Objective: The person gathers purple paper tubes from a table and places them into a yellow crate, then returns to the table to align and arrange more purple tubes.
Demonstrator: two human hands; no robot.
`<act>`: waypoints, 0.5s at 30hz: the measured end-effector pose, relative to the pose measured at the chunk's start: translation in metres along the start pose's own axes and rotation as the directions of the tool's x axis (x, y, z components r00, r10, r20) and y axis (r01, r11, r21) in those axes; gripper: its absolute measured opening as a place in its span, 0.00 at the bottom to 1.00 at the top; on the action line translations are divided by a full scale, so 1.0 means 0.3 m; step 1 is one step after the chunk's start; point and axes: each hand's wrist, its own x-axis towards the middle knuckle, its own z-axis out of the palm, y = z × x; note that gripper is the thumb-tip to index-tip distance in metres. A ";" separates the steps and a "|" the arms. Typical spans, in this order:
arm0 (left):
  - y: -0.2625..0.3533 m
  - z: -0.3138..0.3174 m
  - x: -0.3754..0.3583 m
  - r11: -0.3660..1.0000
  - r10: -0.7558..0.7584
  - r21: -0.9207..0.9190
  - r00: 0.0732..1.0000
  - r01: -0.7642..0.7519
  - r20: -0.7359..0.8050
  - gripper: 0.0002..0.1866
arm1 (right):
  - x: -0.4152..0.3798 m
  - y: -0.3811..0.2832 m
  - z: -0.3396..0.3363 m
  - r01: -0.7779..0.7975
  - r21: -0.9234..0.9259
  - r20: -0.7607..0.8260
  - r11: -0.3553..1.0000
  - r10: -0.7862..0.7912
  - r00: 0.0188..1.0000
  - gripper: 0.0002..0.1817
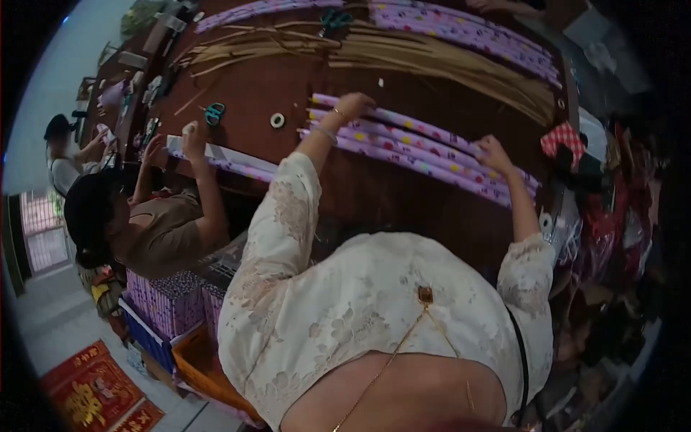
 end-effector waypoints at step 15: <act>-0.016 0.031 -0.028 0.986 0.063 0.161 0.992 -0.044 -0.114 0.09 | -0.048 -0.062 0.015 -0.152 -0.043 -0.063 0.987 0.149 0.987 0.16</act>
